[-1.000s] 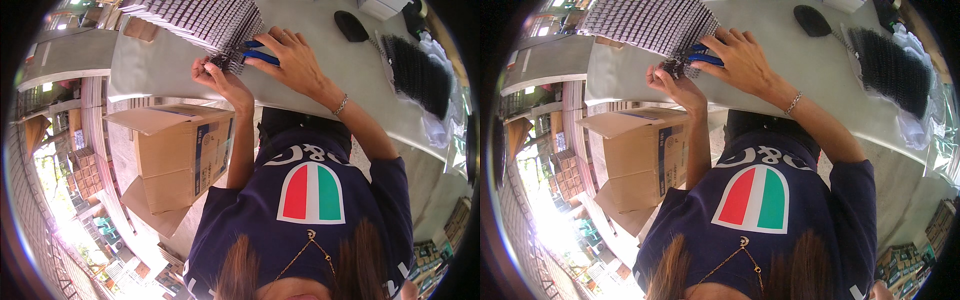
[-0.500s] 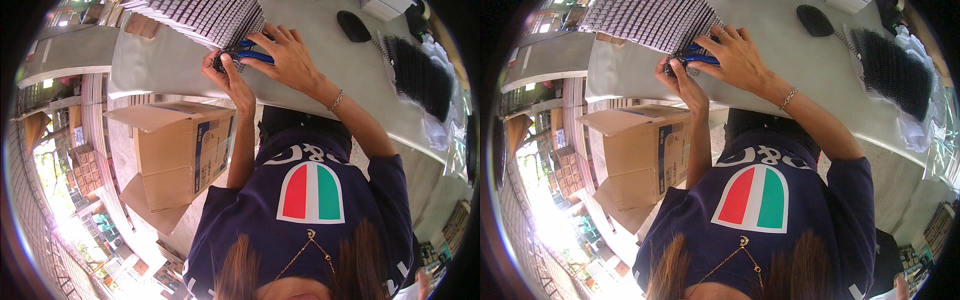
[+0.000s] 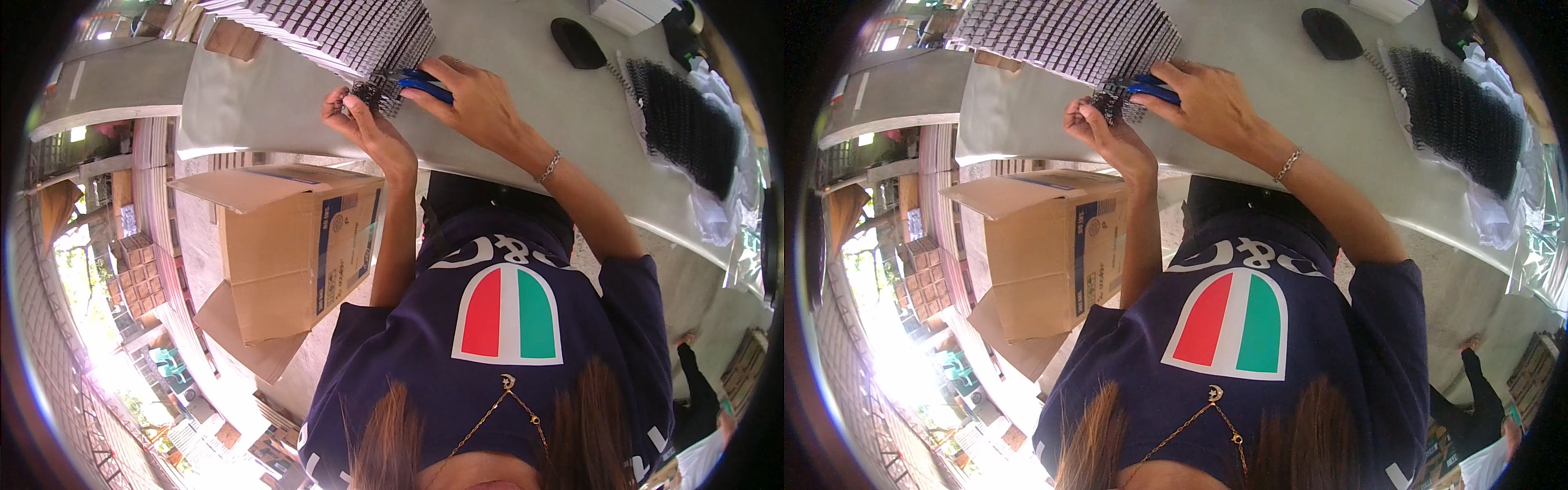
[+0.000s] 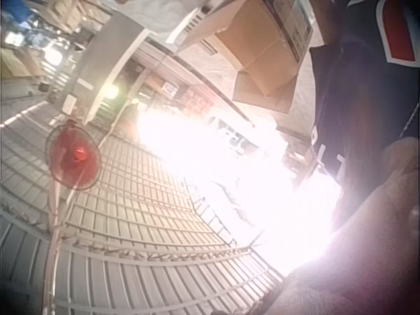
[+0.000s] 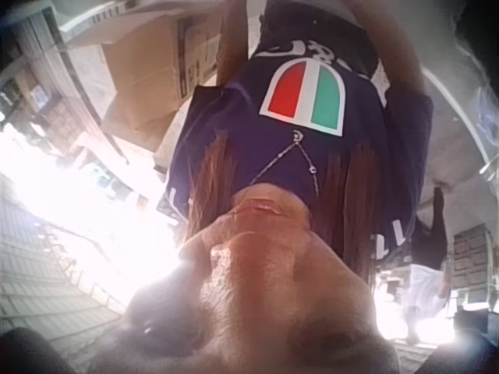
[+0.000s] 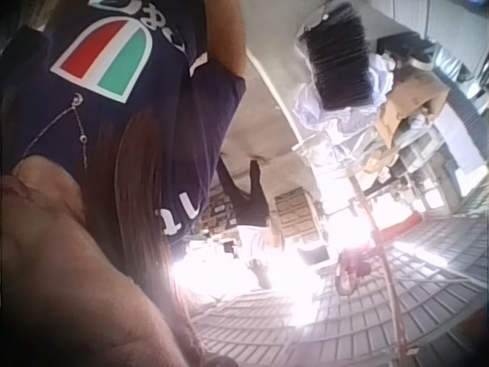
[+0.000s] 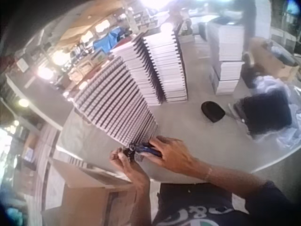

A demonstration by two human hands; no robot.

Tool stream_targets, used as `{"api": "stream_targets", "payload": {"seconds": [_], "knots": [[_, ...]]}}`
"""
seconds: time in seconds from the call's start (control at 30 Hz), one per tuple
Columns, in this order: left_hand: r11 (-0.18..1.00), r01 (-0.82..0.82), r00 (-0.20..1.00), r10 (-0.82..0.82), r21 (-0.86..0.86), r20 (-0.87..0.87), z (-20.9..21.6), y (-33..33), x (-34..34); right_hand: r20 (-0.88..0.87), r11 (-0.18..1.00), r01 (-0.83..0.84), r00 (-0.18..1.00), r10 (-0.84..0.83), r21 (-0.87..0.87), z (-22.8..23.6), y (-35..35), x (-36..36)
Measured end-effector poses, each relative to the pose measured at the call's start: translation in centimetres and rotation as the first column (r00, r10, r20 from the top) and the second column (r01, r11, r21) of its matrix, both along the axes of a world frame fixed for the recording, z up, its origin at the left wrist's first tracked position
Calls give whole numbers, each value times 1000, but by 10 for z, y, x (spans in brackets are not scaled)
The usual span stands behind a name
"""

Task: The person uses pliers to trim the spiral binding of stacked notebooks. They repeatedly pick up a notebook, cut the binding, and place it back on the stack.

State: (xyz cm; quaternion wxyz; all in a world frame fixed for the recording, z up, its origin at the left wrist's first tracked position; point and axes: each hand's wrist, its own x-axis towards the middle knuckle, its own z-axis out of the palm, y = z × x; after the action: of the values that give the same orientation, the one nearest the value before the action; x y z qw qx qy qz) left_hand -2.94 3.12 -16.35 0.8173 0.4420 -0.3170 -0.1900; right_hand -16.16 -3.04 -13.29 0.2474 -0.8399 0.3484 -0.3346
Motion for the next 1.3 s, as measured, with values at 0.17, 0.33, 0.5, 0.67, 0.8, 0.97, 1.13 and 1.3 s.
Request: {"api": "stream_targets", "payload": {"seconds": [0.17, 0.33, 0.5, 0.67, 0.8, 0.97, 1.13, 1.3], "knots": [[999, -43, 998, 42, 10, 56, -8, -1, 2, 51, 946, 77, 997, -64, -314, -22, -5, 0], [981, -64, 977, 23, 185, 213, -14, 1, 5, 36, 955, 47, 999, -38, -292, -23, -6, 2], [963, -158, 950, 87, 219, 300, -18, 0, 6, 15, 946, 52, 999, -50, -319, -22, -7, 0], [976, -87, 982, 50, 200, 185, -15, 1, 3, -1, 946, 45, 999, -48, -322, -24, -7, -3], [982, -84, 981, 51, 170, 189, -18, 0, 5, 19, 945, 34, 999, -30, -326, -19, -7, 2], [979, -99, 974, 59, 176, 218, -18, -1, 5, -22, 955, 7, 1000, -15, -296, -19, -11, 5], [985, -98, 984, 75, 144, 161, -18, -1, 5, -15, 1000, -10, 1000, 10, 18, -10, -1, -1], [991, -123, 992, 123, -58, 2, -16, -7, 0, 14, 970, 45, 999, -43, -238, -18, -3, -6]]}}
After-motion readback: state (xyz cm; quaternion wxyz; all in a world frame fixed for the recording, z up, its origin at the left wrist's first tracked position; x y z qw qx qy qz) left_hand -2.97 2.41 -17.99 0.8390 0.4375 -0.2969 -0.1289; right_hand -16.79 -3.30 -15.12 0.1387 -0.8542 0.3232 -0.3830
